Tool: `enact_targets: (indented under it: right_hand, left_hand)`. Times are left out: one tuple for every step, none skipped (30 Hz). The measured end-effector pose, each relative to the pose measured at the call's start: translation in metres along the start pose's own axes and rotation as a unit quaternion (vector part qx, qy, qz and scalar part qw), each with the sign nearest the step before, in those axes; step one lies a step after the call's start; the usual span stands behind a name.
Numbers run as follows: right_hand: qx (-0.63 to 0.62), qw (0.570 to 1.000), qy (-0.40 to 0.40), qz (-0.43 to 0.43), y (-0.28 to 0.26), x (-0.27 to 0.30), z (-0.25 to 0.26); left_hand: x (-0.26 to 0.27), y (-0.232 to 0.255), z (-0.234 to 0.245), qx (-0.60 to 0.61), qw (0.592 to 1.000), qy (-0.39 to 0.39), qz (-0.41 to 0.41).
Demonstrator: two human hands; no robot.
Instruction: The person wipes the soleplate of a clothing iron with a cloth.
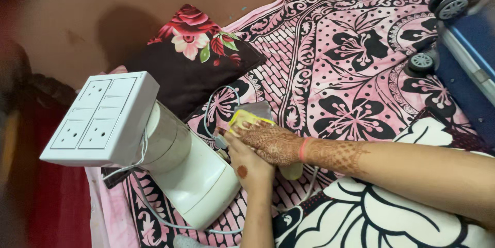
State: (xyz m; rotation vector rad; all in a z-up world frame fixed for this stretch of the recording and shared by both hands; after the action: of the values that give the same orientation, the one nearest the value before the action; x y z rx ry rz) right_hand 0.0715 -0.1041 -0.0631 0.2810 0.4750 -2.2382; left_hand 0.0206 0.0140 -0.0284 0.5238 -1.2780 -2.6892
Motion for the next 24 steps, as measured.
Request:
enact_targets:
  right_hand:
    - [-0.033,0.999,-0.014,-0.012,0.000,0.006,0.000]
    - [-0.067,0.997,-0.028,-0.025,0.001,0.011,0.000]
    - [-0.100,0.993,-0.041,-0.036,0.001,0.013,-0.001]
    - [-0.079,0.996,-0.033,-0.038,0.001,0.014,-0.001]
    - [-0.059,0.997,-0.025,-0.039,0.000,0.011,-0.001]
    - [-0.038,0.998,-0.018,-0.040,0.000,0.008,-0.002]
    - [-0.010,0.997,-0.018,-0.077,0.003,0.003,-0.002]
    - [0.019,0.993,-0.019,-0.113,0.007,-0.004,-0.002]
    - [0.046,0.988,-0.018,-0.148,0.011,-0.014,-0.003]
    - [0.066,0.985,0.001,-0.163,0.015,-0.022,-0.001]
    - [0.084,0.980,0.021,-0.180,0.018,-0.031,0.000]
    - [0.102,0.974,0.040,-0.197,0.021,-0.039,0.003]
    - [0.091,0.968,0.018,-0.235,0.026,-0.046,0.006]
    - [0.079,0.959,-0.003,-0.273,0.031,-0.053,0.011]
    - [0.066,0.949,-0.023,-0.308,0.035,-0.062,0.015]
    - [0.063,0.946,-0.031,-0.315,0.036,-0.070,0.019]
    - [0.060,0.943,-0.041,-0.325,0.036,-0.075,0.022]
    - [0.056,0.940,-0.050,-0.334,0.036,-0.077,0.023]
    - [0.060,0.943,-0.045,-0.324,0.034,-0.075,0.022]
    - [0.064,0.946,-0.040,-0.315,0.032,-0.072,0.019]
    - [0.070,0.950,-0.032,-0.303,0.032,-0.071,0.016]
    - [0.063,0.950,-0.018,-0.306,0.033,-0.066,0.011]
    - [0.056,0.949,-0.004,-0.310,0.034,-0.058,0.006]
    - [0.049,0.948,0.010,-0.314,0.036,-0.049,-0.002]
  left_hand:
    - [0.001,-0.004,0.000,-0.001,1.000,0.017,-0.022]
    - [0.000,-0.006,-0.001,-0.002,0.998,0.035,-0.045]
    - [0.001,-0.007,-0.001,-0.003,0.996,0.053,-0.067]
    - [0.002,-0.007,-0.002,0.000,0.997,0.044,-0.060]
    - [0.001,-0.006,-0.001,0.003,0.998,0.035,-0.052]
    - [-0.001,-0.004,0.000,0.005,0.999,0.027,-0.044]
    - [-0.001,0.000,0.000,-0.014,0.999,0.019,-0.041]
    - [-0.001,0.005,0.001,-0.033,0.999,0.011,-0.038]
    - [-0.003,0.009,0.003,-0.055,0.998,0.005,-0.036]
    - [-0.005,0.013,0.003,-0.095,0.995,-0.014,-0.026]
    - [-0.005,0.017,0.002,-0.138,0.990,-0.035,-0.017]
    - [-0.005,0.021,0.002,-0.179,0.982,-0.055,-0.007]
    - [-0.005,0.024,0.002,-0.187,0.980,-0.072,0.005]
    - [-0.004,0.027,0.001,-0.195,0.977,-0.089,0.017]
    - [-0.005,0.028,0.002,-0.205,0.973,-0.102,0.030]
    - [-0.008,0.028,0.002,-0.208,0.972,-0.102,0.031]
    - [-0.008,0.027,0.002,-0.212,0.971,-0.104,0.031]
    - [-0.008,0.025,0.001,-0.215,0.970,-0.107,0.031]
    - [-0.006,0.023,0.001,-0.205,0.975,-0.087,0.009]
    - [-0.005,0.021,0.002,-0.196,0.978,-0.068,-0.013]
    - [-0.007,0.019,0.002,-0.186,0.981,-0.044,-0.036]
    - [-0.007,0.019,0.000,-0.168,0.984,-0.040,-0.040]
    - [-0.005,0.019,-0.002,-0.151,0.987,-0.036,-0.045]
    - [-0.003,0.020,-0.003,-0.133,0.989,-0.032,-0.050]
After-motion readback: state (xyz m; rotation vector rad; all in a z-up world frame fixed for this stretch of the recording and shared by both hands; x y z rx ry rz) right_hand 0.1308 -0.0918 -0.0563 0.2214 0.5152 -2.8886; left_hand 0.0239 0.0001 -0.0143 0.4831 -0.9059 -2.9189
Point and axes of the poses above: each hand's wrist, its own x-axis away from the middle knuckle, its own z-axis out of the back of the hand, y = z × x, the point moved 2 cm from there along -x, towards the middle knuckle, and after that the axes turned 3 degrees about y, right-handed, at the moved point
